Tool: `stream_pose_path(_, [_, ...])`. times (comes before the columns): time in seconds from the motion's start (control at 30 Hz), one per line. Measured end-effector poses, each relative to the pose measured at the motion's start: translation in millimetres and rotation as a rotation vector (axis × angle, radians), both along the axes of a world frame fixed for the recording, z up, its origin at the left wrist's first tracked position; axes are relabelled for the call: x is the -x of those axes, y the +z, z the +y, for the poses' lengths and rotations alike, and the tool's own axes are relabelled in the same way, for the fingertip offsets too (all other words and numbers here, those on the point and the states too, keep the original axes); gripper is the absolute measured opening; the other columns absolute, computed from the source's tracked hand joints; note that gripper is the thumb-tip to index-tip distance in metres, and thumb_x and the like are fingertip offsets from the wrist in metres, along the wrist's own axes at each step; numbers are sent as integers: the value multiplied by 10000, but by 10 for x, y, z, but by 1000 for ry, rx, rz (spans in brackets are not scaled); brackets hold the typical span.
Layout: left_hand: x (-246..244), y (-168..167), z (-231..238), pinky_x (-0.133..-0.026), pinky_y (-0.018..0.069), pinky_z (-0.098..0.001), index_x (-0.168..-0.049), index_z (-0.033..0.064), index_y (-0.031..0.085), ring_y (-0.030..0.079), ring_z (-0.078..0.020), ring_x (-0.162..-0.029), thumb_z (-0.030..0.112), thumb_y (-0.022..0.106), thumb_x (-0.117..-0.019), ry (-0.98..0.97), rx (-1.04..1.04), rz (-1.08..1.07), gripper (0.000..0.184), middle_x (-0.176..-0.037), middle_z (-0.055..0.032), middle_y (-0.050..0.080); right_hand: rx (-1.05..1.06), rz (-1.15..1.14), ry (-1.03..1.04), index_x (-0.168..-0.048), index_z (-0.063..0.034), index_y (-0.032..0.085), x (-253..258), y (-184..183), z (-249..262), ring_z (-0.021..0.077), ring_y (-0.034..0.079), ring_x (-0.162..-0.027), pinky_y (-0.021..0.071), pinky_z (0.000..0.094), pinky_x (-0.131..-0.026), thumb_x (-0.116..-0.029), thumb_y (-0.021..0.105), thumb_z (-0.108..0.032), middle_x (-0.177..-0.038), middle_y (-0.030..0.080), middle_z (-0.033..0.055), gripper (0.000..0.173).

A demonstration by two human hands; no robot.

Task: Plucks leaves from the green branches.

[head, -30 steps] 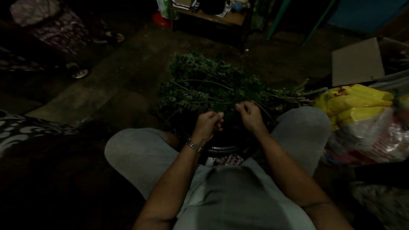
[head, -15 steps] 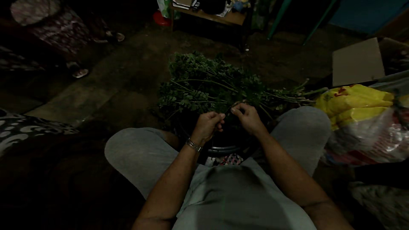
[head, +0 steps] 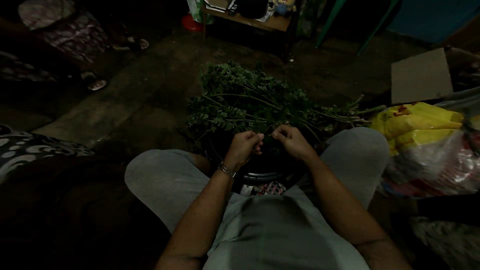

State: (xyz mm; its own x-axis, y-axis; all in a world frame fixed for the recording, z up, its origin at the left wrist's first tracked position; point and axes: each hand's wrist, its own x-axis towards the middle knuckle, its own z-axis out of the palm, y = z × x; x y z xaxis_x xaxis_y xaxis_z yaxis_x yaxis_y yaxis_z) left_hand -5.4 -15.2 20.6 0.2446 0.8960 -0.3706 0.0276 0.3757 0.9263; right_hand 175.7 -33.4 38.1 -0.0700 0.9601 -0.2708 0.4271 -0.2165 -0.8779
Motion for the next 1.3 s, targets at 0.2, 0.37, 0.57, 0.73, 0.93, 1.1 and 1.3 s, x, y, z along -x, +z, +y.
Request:
stream_pose_path(0.2, [22, -6, 4, -594, 549, -205, -873, 27, 608, 580, -55, -565, 95, 577, -1038, -33, -42, 14, 181, -705, 8, 609, -74, 43, -2, -1094, 19, 681, 24, -29, -14, 179, 615, -1018, 513, 362, -883, -1100, 466, -175, -1148, 650, 137, 290])
stream_pose_path(0.37, [17, -16, 6, -591, 556, -209, -860, 23, 608, 579, -57, -554, 82, 585, -1031, -57, -33, 6, 183, -701, 3, 608, -140, 57, 42, -1048, 29, 685, 48, -106, -8, 219, 614, -1103, 520, 387, -945, -1033, 603, -141, -1218, 628, 175, 189])
stream_pose_path(0.57, [18, 0, 1, -597, 553, -207, -884, 24, 612, 574, -51, -560, 97, 573, -1040, -70, -27, 37, 177, -708, 6, 602, -136, 27, -79, -1056, 33, 686, 62, -71, -26, 346, 516, -1309, 400, 492, -1113, -1055, 557, -124, -1320, 599, 239, 203])
stream_pose_path(0.73, [26, 0, 8, -574, 542, -197, -903, 15, 613, 571, -50, -559, 110, 576, -1043, -50, -10, 32, 173, -730, -2, 607, -239, 31, 5, -989, -14, 704, 14, -137, -20, 390, 409, -1417, 327, 569, -1161, -964, 699, -151, -1420, 546, 229, 139])
stream_pose_path(0.93, [13, -17, 15, -578, 546, -205, -880, 19, 608, 573, -58, -556, 84, 570, -1040, -17, -22, 12, 176, -711, -4, 606, -204, -60, 41, -932, -6, 698, 53, -119, -25, 346, 512, -1297, 449, 512, -1051, -973, 683, -122, -1419, 524, 220, 124])
stream_pose_path(1.1, [2, -16, -2, -608, 559, -214, -909, 27, 597, 584, -55, -570, 94, 554, -1049, -40, -30, 7, 161, -705, 12, 599, -158, 12, -50, -1034, 23, 674, 49, -65, -27, 229, 605, -1040, 503, 406, -906, -1045, 573, -113, -1132, 640, 163, 169])
stream_pose_path(1.3, [42, -35, 12, -612, 563, -224, -883, 37, 574, 577, -66, -561, 106, 534, -1061, -37, -53, -39, 196, -691, 9, 591, -126, 81, -68, -1148, -19, 693, -61, -37, -19, 155, 622, -930, 517, 370, -833, -1124, 384, -243, -1082, 680, 104, 382])
